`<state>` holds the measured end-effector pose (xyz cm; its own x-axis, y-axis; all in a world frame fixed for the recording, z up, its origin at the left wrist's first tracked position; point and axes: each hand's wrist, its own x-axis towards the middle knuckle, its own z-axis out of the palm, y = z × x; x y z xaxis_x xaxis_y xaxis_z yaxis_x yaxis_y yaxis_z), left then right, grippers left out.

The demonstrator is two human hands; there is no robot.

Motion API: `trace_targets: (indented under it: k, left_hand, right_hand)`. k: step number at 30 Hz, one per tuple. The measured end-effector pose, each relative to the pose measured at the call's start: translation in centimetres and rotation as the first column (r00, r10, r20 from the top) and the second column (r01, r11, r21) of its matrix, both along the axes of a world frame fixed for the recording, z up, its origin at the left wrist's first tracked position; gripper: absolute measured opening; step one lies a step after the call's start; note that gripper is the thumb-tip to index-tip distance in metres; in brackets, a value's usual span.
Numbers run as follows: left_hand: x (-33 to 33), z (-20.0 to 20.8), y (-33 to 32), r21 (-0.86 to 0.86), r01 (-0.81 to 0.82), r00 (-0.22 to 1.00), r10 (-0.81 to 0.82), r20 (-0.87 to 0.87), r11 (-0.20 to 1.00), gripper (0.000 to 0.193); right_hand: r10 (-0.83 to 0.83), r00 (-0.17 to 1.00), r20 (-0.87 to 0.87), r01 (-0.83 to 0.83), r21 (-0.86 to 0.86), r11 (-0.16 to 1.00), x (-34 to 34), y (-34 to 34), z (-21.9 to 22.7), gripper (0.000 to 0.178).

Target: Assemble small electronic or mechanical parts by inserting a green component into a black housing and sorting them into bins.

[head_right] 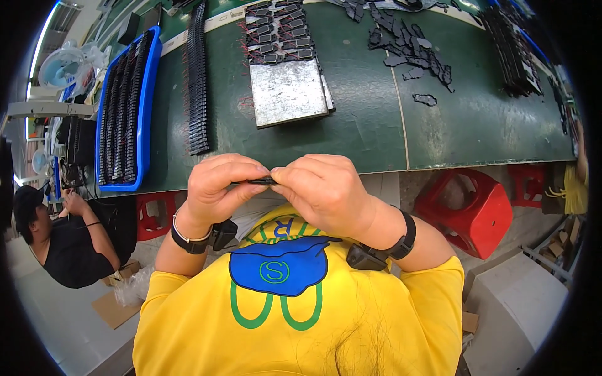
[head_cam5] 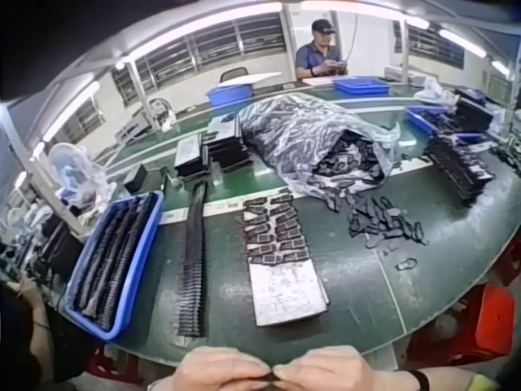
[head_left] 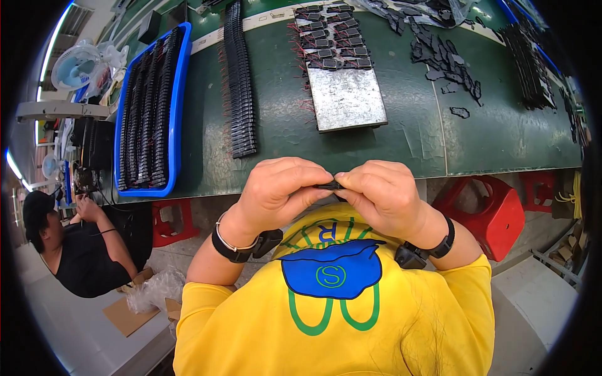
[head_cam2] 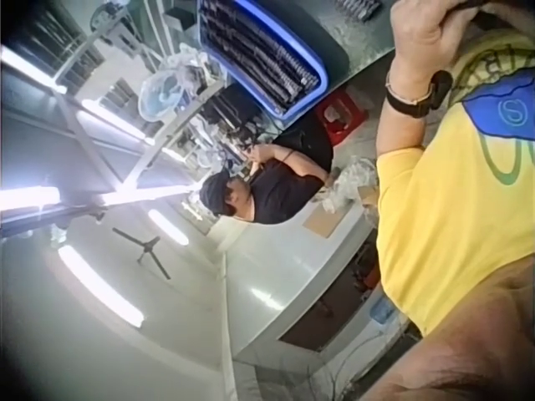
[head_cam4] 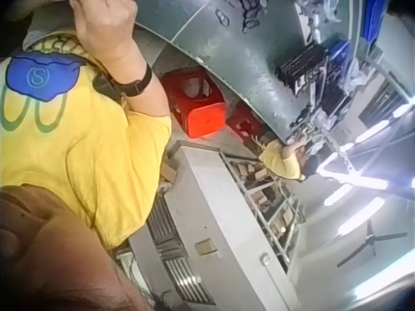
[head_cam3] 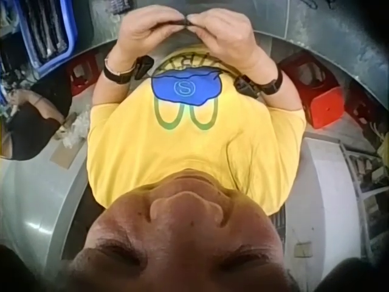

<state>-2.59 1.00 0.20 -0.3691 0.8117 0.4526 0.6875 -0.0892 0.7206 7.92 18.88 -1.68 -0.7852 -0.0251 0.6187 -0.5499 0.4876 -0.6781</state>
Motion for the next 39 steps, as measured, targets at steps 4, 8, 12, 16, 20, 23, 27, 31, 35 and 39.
trace_targets:
  k: [4,8,12,16,20,23,27,31,35,39]
  left_hand:
    - [0.6,-0.3,-0.2,0.028,-0.039,0.999,0.038,0.033,0.999,0.018]
    - [0.8,-0.5,-0.4,0.042,-0.046,0.998,0.045,0.034,0.998,0.019]
    - [1.0,-0.9,-0.4,0.077,-0.034,0.998,0.03,0.06,0.996,0.019]
    - [1.3,-1.1,-0.5,0.079,-0.049,0.992,0.04,0.119,0.996,0.018]
    - [1.6,-1.6,-0.4,0.112,-0.106,0.99,0.094,0.109,0.988,0.017]
    - [2.3,-1.5,-0.7,0.048,-0.155,0.971,0.143,0.194,0.987,0.018]
    - [2.3,-1.1,-1.1,-0.031,-0.151,0.954,0.154,0.258,0.988,0.019]
    - [2.5,-1.6,-1.4,-0.056,-0.124,0.907,0.136,0.399,0.991,0.02]
    - [3.0,-1.4,-1.4,-0.061,-0.122,0.734,0.132,0.666,0.991,0.02]
    - [3.1,-1.6,-1.5,-0.057,-0.127,0.61,0.123,0.783,0.99,0.02]
  right_hand:
    - [0.003,1.0,-0.022,-0.003,-0.004,1.0,0.0,0.0,0.1,0.019]
    - [0.014,0.999,-0.044,-0.013,0.019,1.0,0.0,0.1,-0.1,0.02]
    - [0.039,0.998,-0.056,-0.036,0.05,0.998,-0.1,0.2,-0.1,0.021]
    - [0.055,0.998,-0.031,-0.054,0.039,0.998,-0.1,0.2,-0.1,0.022]
    - [0.035,0.997,0.075,-0.033,-0.028,0.999,-0.4,0.2,0.1,0.023]
    - [0.008,0.986,0.166,0.009,-0.105,0.994,-0.1,-0.2,0.6,0.02]
    - [0.028,0.982,0.188,-0.011,-0.095,0.995,-0.2,0.0,0.4,0.018]
    - [0.038,0.981,0.188,-0.025,-0.07,0.997,-0.1,-0.1,0.3,0.018]
    - [0.036,0.971,0.236,-0.018,-0.077,0.997,0.0,-0.3,0.4,0.017]
    - [0.037,0.961,0.273,-0.011,-0.096,0.995,0.1,-0.4,0.3,0.016]
